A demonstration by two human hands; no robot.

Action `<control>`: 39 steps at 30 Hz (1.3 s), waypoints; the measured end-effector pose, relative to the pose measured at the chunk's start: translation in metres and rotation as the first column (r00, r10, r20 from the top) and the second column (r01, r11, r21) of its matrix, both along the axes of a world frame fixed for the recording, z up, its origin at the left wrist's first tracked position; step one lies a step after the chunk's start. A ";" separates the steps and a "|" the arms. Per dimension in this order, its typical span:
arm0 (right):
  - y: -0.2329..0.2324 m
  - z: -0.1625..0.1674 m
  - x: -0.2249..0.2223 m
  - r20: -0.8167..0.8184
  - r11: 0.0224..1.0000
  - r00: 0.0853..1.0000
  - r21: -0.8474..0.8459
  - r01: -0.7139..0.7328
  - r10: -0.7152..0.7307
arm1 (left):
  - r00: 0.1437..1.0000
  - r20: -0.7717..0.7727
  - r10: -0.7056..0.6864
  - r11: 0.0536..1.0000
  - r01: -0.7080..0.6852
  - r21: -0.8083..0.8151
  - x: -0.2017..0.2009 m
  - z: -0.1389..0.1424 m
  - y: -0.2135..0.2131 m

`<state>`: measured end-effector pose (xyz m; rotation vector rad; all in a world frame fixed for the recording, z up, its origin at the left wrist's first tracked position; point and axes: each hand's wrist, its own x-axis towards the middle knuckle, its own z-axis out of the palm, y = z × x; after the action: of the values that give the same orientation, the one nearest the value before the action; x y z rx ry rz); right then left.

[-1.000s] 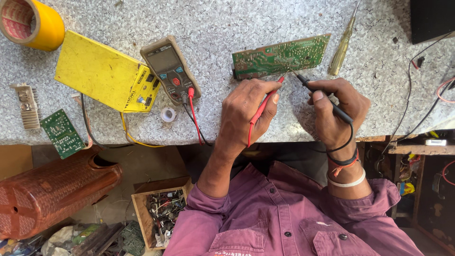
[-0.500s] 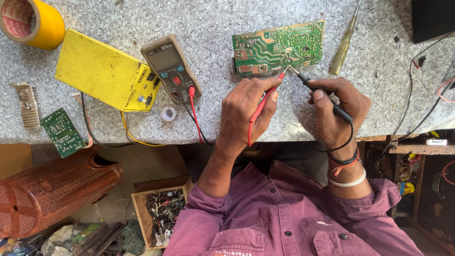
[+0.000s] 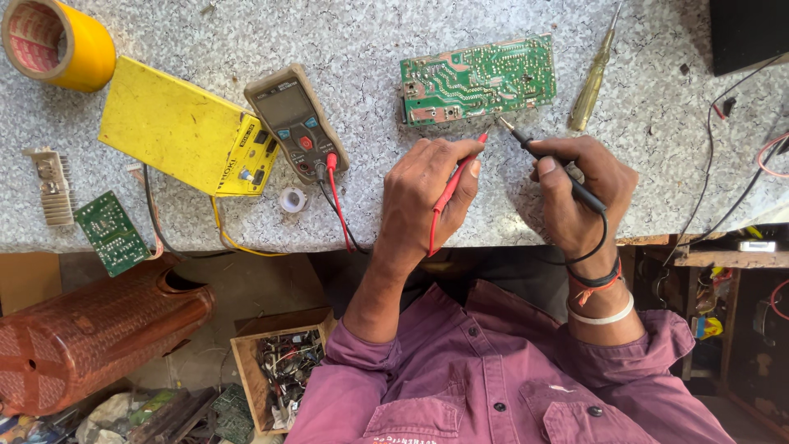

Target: The person uses a multimeter to test points on a green circuit board. They hold the probes with both hands and move them across different pads and traces on the board while the multimeter display is visible on the table.

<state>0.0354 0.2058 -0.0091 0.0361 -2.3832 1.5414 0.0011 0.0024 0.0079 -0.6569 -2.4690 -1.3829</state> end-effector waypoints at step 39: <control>0.001 0.009 -0.006 -0.005 0.992 0.996 0.082 -0.093 0.094 | 0.985 -0.047 0.165 0.985 -0.162 0.052 -0.001 -0.008 0.001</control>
<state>0.0295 0.2063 -0.0003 0.1738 -2.4684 1.4800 0.0004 0.0037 -0.0003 -0.4617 -2.3826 -1.3418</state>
